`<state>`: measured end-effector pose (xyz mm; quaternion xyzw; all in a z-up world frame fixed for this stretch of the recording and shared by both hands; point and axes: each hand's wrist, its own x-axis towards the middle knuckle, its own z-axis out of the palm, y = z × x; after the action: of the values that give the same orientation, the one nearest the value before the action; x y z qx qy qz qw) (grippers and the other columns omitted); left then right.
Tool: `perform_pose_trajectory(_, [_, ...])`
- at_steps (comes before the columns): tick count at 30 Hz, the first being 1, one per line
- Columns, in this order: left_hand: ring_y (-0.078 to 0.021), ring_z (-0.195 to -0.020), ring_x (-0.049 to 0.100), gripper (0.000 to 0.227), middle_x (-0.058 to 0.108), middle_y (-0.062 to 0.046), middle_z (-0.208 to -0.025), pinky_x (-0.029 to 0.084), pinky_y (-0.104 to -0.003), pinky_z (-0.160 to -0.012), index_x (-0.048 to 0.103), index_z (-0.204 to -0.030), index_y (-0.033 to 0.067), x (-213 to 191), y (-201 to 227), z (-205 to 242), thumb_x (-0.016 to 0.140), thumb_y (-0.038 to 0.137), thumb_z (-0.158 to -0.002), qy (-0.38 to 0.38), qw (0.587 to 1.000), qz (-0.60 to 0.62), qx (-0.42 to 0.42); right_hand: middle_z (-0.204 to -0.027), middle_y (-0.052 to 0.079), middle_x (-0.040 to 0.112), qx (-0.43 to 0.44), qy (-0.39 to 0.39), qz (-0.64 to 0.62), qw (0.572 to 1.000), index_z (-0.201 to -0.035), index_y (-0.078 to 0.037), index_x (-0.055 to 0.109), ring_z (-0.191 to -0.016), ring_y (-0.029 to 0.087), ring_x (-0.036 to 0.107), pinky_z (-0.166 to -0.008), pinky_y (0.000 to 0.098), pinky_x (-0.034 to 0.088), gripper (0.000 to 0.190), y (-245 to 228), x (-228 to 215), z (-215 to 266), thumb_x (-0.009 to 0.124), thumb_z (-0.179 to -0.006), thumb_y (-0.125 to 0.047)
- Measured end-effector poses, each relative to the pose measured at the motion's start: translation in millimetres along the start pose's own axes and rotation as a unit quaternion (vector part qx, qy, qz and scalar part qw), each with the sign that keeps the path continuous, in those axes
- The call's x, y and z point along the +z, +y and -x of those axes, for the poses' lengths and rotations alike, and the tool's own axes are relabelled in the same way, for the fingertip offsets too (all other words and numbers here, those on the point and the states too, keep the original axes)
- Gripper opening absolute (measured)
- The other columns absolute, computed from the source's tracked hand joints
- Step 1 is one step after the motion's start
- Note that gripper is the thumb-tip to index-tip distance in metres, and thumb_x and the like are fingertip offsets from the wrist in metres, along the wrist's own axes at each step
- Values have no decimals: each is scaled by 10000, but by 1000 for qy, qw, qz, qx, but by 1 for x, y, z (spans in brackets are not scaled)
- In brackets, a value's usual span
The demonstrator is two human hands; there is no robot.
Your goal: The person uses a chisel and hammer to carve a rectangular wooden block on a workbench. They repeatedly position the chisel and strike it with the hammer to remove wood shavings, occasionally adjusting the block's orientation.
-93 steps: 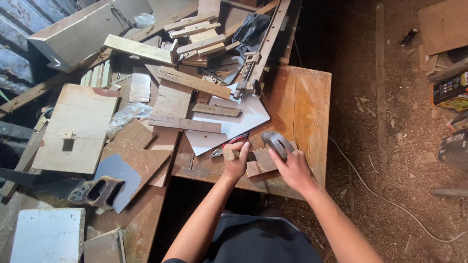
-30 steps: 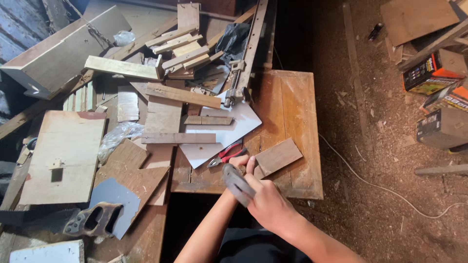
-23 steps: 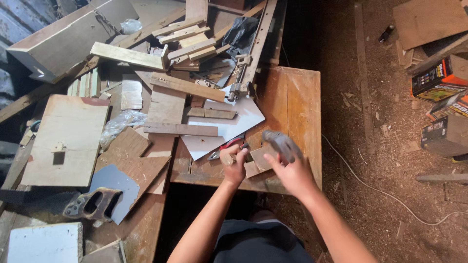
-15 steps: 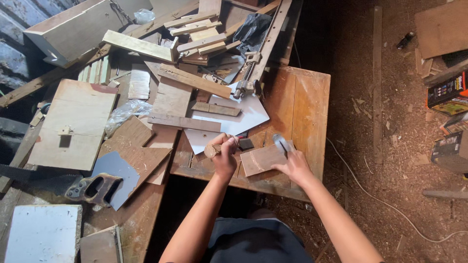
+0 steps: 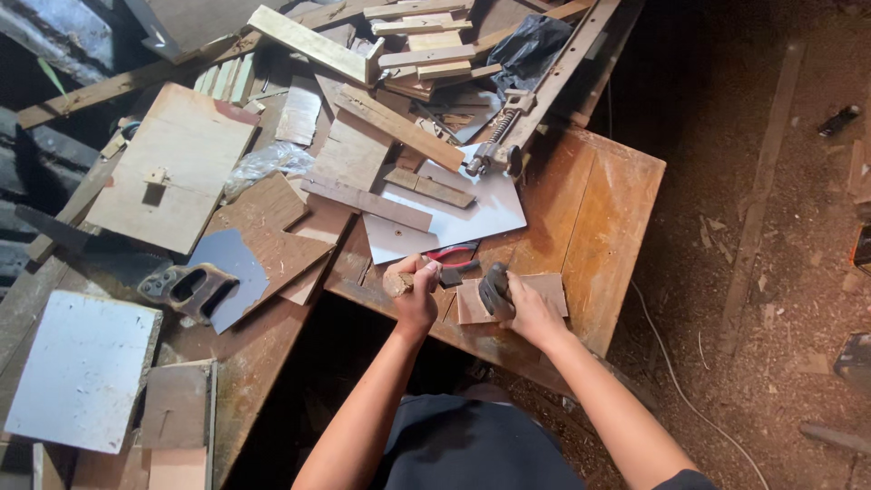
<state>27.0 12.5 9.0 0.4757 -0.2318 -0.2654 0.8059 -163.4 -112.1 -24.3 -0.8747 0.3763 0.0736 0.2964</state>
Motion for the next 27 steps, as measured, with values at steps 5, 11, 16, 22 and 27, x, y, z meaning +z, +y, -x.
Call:
perform_pose_trajectory(5, [-90, -555, 415, 341, 475, -7, -592, 342, -269, -539, 397, -620, 33, 4, 13, 8, 580, 68, -906, 5, 999, -45, 26, -1046, 181, 748, 11, -72, -11, 997, -1128, -54, 600, -1035, 390, 699, -865, 478, 542, 741, -8, -19, -4, 924, -627, -494])
perform_pose_trajectory(11, [-93, -532, 420, 338, 488, -15, -579, 338, -277, -519, 410, -618, 20, 11, 18, 9, 588, 77, -899, -31, 994, -101, 24, -921, 229, 750, 2, -106, -84, 991, -1048, -35, 652, -921, 367, 748, -814, 449, 572, 750, -13, -24, -4, 854, -640, -631])
perform_pose_trajectory(16, [-94, -512, 429, 365, 469, -22, -551, 362, -290, -516, 404, -614, 16, 25, 13, 2, 608, 77, -911, -73, 985, -151, 30, -911, 209, 758, 5, -104, -109, 989, -1047, -37, 684, -921, 342, 745, -829, 428, 566, 805, 2, -17, -12, 844, -607, -692])
perform_pose_trajectory(22, [-96, -500, 422, 378, 476, -29, -541, 354, -289, -496, 413, -608, 13, 44, 0, 0, 611, 89, -921, -50, 972, -228, 42, -896, 214, 759, 43, -32, -185, 981, -1032, -1, 652, -876, 326, 771, -828, 409, 580, 873, 12, 9, -8, 936, -471, -606])
perform_pose_trajectory(27, [-96, -511, 415, 373, 459, -25, -551, 328, -283, -506, 406, -615, 12, 43, 3, -3, 591, 81, -932, -52, 975, -208, 58, -930, 222, 734, -24, 48, -221, 974, -1062, -1, 562, -893, 347, 758, -816, 415, 589, 896, 8, 13, 2, 958, -503, -578])
